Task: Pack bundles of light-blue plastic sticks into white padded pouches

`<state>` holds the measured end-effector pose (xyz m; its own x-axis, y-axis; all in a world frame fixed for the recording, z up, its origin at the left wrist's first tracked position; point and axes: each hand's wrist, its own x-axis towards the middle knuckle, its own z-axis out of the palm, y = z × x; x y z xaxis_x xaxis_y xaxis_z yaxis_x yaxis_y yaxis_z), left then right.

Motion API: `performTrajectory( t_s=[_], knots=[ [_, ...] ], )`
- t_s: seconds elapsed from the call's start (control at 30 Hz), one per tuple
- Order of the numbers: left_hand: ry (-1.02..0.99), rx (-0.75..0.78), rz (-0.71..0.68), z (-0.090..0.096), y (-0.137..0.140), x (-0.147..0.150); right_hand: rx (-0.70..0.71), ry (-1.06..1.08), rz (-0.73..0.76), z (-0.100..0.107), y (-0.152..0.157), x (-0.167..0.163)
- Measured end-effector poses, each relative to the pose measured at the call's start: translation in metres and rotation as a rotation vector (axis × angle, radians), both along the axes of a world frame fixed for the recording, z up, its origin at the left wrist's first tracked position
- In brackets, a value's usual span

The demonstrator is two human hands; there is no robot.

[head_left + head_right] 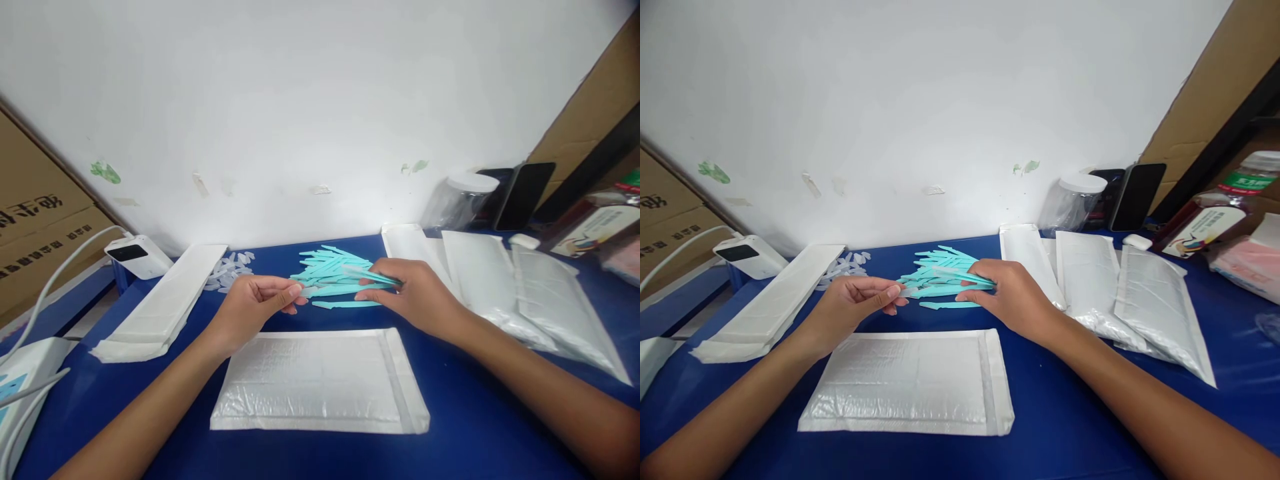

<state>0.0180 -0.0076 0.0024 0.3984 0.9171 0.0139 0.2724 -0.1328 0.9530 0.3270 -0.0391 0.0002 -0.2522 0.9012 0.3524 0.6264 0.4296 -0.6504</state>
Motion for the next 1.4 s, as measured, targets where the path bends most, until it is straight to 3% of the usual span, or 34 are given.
performTrajectory(
  t_s=[0.2,0.53,1.17,1.3,1.4],
  knots=[
    [-0.025,-0.065,-0.026,0.001,-0.003,0.006,0.083,-0.036,0.008,-0.005,-0.002,-0.001],
    [-0.063,-0.009,0.111,0.002,0.0,0.004,0.129,-0.03,-0.061,0.003,-0.002,0.002],
    [-0.065,-0.175,-0.063,-0.007,-0.011,0.013,0.162,-0.063,0.06,-0.012,-0.008,-0.008],
    [0.011,-0.12,-0.083,-0.005,-0.015,0.016,0.086,-0.229,0.12,-0.01,-0.013,-0.014],
    [0.166,0.066,-0.048,-0.002,-0.014,0.012,-0.028,-0.323,0.169,-0.007,-0.016,-0.019]
  ],
)
